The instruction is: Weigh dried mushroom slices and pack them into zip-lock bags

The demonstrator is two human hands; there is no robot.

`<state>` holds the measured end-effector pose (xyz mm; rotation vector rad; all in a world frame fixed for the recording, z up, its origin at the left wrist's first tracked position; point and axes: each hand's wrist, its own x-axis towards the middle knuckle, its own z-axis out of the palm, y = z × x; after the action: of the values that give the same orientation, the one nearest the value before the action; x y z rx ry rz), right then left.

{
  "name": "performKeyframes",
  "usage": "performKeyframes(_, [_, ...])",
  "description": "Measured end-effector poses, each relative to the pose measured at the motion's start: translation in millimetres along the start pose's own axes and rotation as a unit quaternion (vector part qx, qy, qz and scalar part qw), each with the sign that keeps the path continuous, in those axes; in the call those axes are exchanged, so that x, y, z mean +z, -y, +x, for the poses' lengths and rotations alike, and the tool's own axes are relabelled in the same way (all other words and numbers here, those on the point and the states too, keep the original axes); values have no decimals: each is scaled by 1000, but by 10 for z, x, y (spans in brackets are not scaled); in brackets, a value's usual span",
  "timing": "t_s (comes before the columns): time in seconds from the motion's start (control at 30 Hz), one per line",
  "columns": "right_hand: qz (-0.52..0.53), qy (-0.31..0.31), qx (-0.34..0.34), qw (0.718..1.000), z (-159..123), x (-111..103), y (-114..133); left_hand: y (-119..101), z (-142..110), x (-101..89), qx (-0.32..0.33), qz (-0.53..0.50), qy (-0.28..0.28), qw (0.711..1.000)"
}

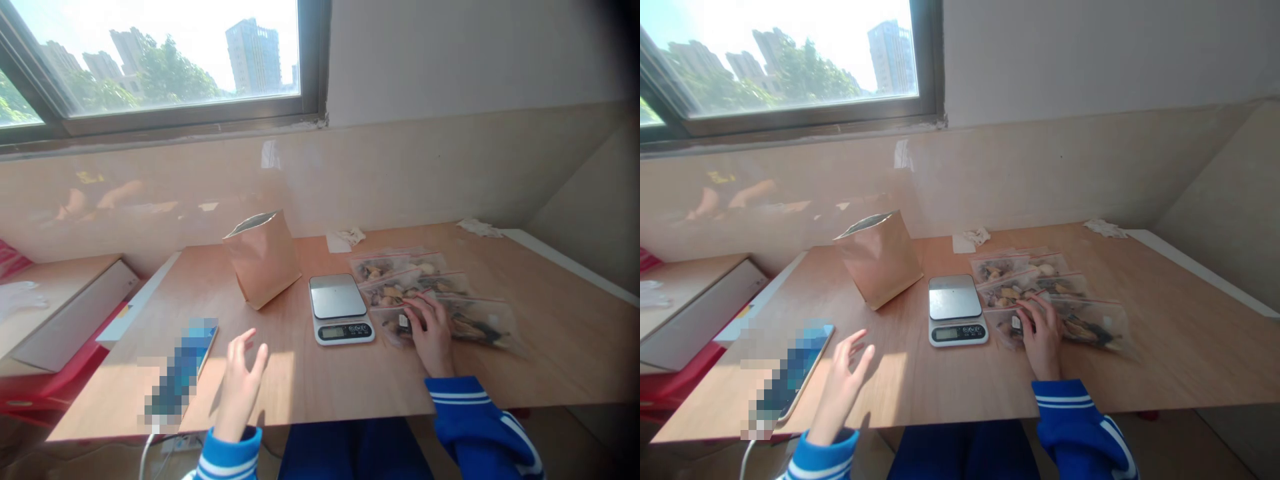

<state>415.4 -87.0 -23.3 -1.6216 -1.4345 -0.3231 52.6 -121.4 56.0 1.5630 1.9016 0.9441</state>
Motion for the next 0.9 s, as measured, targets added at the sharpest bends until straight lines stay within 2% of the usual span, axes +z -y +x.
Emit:
performKeyframes(0.07, [-6,-46,11,999,21,-110,210,-205,-117,203,30,-131,60,989])
performKeyframes(0.13, [-2,-70,34,997,37,-213,493,-404,-206,330,58,-185,78,978])
performKeyframes(0.17, [31,-64,41,997,41,-254,656,-493,-235,365,67,-202,83,974])
performKeyframes(0.23, [166,-2,29,986,40,-305,1000,-633,-262,394,65,-238,98,964])
performKeyframes(0.3, [312,103,12,944,18,-315,1336,-705,-256,403,54,-290,129,947])
performKeyframes(0.37, [411,184,-2,893,-30,-293,1622,-701,-238,417,20,-345,175,922])
performKeyframes(0.43, [471,220,29,854,-98,-251,1829,-637,-223,436,-30,-396,196,897])
performKeyframes(0.5, [523,251,94,809,-169,-204,1951,-552,-217,443,-61,-433,184,880])
performKeyframes(0.57, [563,279,152,763,-224,-163,2003,-482,-216,434,-65,-436,169,882])
performKeyframes(0.63, [575,295,177,743,-255,-135,2019,-443,-213,422,-56,-417,159,893])
performKeyframes(0.73, [540,303,175,765,-258,-123,2022,-420,-202,420,-38,-400,144,905])
performKeyframes(0.9, [413,303,129,849,-216,-168,1983,-370,-202,428,-9,-344,122,931])
